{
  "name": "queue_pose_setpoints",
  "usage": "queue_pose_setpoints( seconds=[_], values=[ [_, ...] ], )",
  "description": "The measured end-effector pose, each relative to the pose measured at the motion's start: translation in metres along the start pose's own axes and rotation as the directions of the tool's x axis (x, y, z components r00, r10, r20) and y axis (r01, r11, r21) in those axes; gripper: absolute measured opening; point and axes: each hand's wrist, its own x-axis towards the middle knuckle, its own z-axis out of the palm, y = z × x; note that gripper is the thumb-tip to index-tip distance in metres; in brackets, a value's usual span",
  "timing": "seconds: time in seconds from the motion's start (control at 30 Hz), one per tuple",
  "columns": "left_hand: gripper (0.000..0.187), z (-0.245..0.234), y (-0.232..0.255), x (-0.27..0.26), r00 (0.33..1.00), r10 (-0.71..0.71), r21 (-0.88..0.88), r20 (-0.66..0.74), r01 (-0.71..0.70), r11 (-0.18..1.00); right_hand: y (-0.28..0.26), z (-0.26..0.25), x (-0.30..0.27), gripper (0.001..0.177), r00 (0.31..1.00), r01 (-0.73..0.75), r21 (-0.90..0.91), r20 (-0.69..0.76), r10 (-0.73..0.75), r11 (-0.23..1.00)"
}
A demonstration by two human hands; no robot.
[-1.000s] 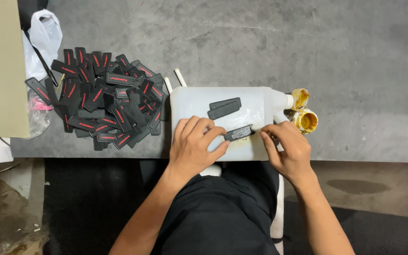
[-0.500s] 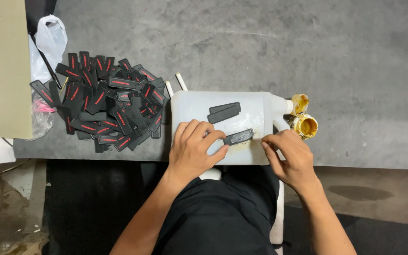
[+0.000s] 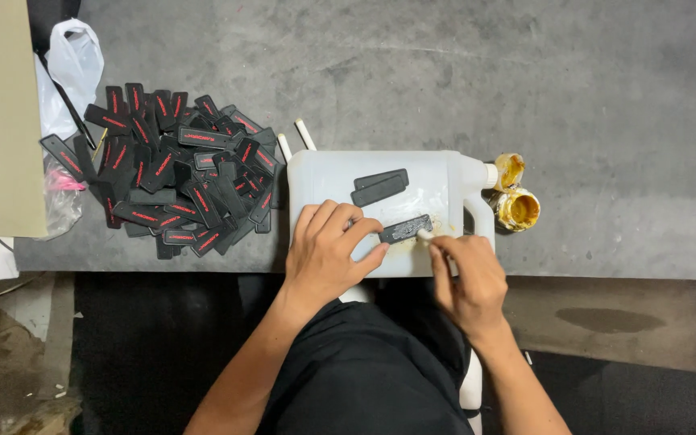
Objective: Applying adhesive to the back of small leather or fabric tags using a wooden stick
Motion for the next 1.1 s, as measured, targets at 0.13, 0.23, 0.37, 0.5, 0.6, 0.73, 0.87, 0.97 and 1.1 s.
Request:
queue_pose_setpoints(
  seconds=[0.13,0.23,0.37,0.5,0.6,0.73,0.87,0.97,1.1],
  values=[
    [0.014,0.0,0.0,0.0,1.0,0.002,-0.001,-0.012,-0.002,1.0,-0.011,0.001,0.001,0.006,0.999,-0.022,0.011,-0.041,0.022,1.0],
    [0.013,-0.001,0.0,-0.002,1.0,-0.001,0.019,-0.004,0.001,1.0,-0.018,0.01,-0.008,0.007,0.988,-0.122,-0.095,-0.106,0.112,0.988],
    [0.014,-0.002,0.0,-0.001,1.0,0.013,0.0,0.001,-0.013,1.0,-0.038,0.018,-0.004,0.004,0.984,-0.147,-0.096,-0.118,0.136,0.984],
    [0.013,-0.002,0.0,-0.001,1.0,0.014,-0.002,-0.013,-0.014,1.0,-0.026,0.015,-0.009,0.006,0.961,-0.23,-0.179,-0.198,0.194,0.957],
    [0.013,-0.005,0.0,0.001,1.0,0.017,-0.002,-0.004,-0.017,1.0,-0.045,0.028,-0.008,0.004,0.988,-0.141,-0.143,-0.079,0.13,0.98],
    [0.013,-0.003,-0.001,0.0,1.0,0.016,-0.004,-0.013,-0.016,1.0,-0.031,0.02,-0.006,0.005,0.986,-0.146,-0.185,-0.106,0.128,0.972],
    [0.013,-0.005,0.0,0.0,1.0,0.016,-0.012,-0.015,-0.016,1.0,-0.036,0.024,-0.001,0.005,0.992,-0.113,-0.185,-0.082,0.099,0.976],
    [0.013,-0.005,-0.001,0.001,1.0,0.019,-0.011,-0.019,-0.019,1.0,-0.033,0.025,-0.002,0.004,0.995,-0.093,-0.187,-0.045,0.086,0.978],
    [0.012,-0.003,0.0,-0.002,1.0,0.007,-0.015,-0.029,-0.007,1.0,-0.015,0.021,0.0,0.003,0.989,-0.145,-0.246,-0.065,0.133,0.958]
  ],
)
